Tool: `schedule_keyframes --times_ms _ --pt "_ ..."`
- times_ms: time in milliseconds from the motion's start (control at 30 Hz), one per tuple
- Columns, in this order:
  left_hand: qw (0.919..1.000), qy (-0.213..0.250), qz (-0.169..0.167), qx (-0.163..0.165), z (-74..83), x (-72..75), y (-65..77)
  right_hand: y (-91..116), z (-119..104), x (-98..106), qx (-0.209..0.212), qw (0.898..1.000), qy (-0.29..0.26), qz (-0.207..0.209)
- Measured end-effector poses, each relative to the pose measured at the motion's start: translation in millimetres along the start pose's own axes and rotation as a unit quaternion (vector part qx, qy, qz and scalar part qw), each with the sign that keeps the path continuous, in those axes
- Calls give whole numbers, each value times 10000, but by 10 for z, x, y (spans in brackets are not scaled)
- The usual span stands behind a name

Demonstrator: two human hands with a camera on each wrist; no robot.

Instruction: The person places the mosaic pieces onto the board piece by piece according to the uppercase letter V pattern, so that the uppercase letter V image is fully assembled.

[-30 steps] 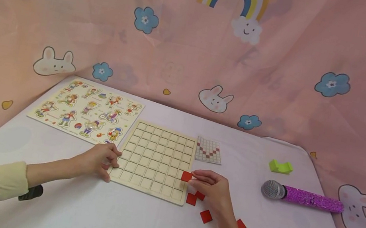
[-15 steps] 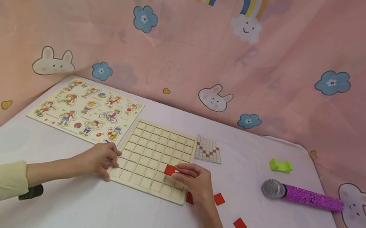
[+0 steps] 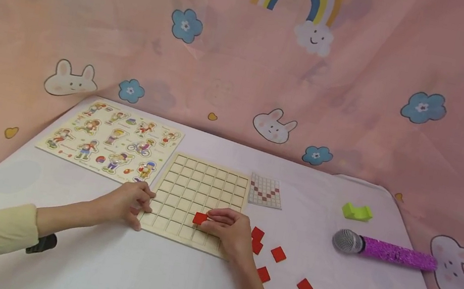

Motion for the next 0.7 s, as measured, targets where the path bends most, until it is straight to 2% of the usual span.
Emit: schedule_keyframes --times_ms 367,700 --pt "9999 112 19 43 6 -9 -4 24 45 -81 514 9961 646 326" --pt "9998 87 -12 182 22 -3 6 43 53 -167 722 9900 1076 556"
Point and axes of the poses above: each hand's wrist, its own y-axis away from the middle knuckle, its own x-axis out of the back of the hand, z = x × y, the point moved 3 cm from there along -y, towards the middle knuckle, and after that the axes turned 5 degrees about z, right-handed, at the moved point
